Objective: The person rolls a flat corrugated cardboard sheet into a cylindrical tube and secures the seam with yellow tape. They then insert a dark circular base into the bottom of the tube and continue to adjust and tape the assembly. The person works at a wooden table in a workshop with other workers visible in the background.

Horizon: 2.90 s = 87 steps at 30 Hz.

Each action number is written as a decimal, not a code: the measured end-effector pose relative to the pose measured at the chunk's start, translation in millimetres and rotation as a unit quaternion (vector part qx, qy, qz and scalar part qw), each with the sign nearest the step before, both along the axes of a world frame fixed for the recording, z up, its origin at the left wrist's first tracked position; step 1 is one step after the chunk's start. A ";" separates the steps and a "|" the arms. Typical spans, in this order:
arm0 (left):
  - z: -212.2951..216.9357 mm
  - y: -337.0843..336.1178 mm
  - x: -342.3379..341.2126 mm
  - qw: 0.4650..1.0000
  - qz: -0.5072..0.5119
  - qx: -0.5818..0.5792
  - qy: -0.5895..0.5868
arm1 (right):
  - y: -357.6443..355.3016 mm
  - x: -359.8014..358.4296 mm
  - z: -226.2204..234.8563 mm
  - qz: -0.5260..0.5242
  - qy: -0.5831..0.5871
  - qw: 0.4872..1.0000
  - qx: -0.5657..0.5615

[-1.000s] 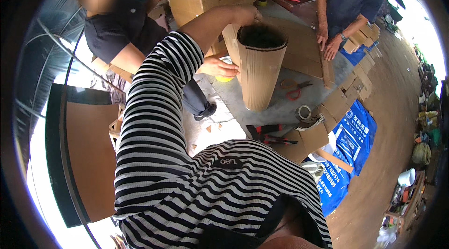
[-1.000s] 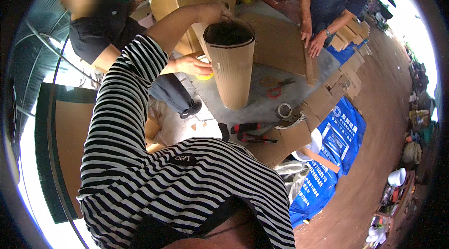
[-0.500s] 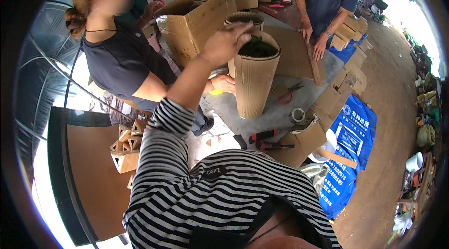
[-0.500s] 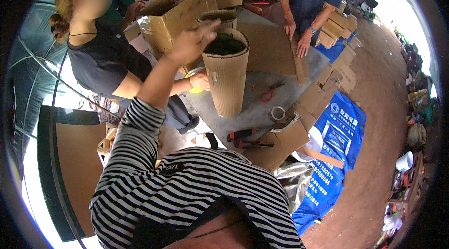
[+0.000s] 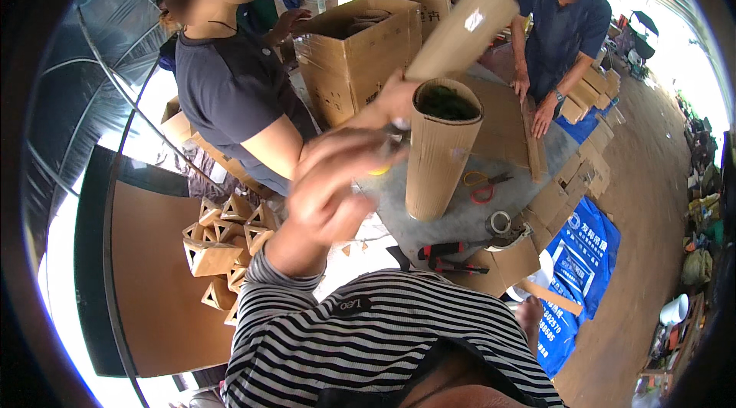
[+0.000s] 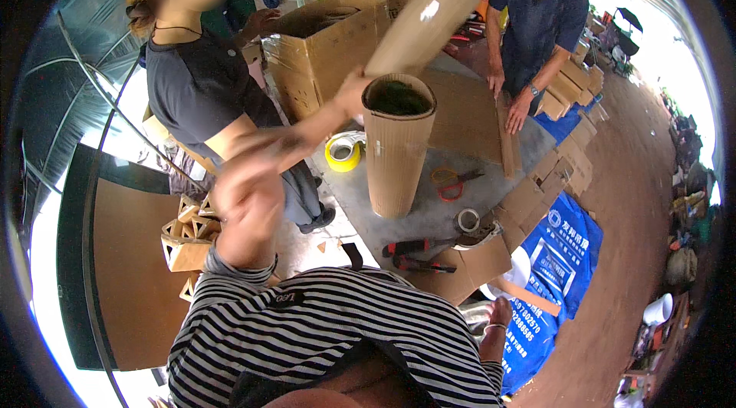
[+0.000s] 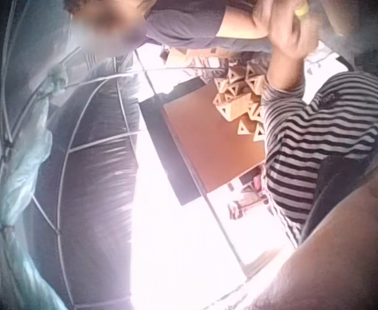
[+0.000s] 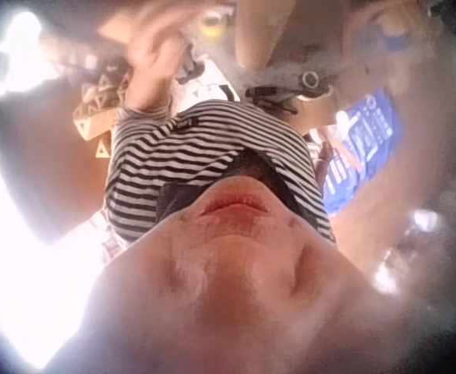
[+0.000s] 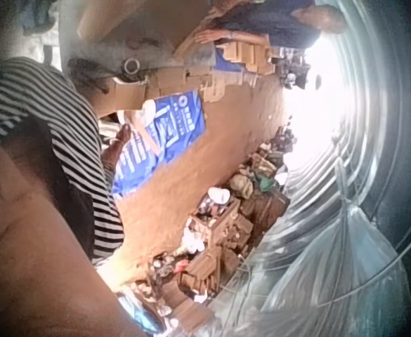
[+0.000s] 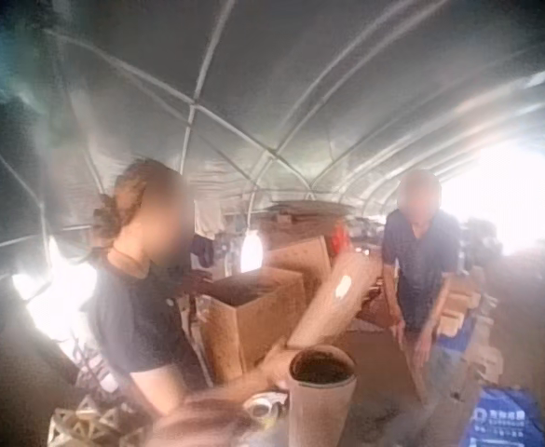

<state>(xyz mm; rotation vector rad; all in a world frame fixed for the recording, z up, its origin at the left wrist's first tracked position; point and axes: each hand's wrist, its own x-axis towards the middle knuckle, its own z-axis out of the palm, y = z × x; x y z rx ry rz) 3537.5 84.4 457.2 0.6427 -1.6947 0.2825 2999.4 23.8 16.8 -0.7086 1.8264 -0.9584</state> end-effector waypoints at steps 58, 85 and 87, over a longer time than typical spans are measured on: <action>-84.1 -12.9 -26.3 0.888 -0.047 0.436 -0.137 | -94.7 83.1 56.3 0.374 0.194 0.860 0.289; -167.8 -35.8 -70.8 0.729 -0.134 0.611 -0.279 | -88.9 74.7 46.0 0.344 0.180 0.892 0.231; -172.5 -32.1 -69.4 0.719 -0.141 0.620 -0.282 | -88.5 67.6 36.0 0.357 0.178 0.888 0.231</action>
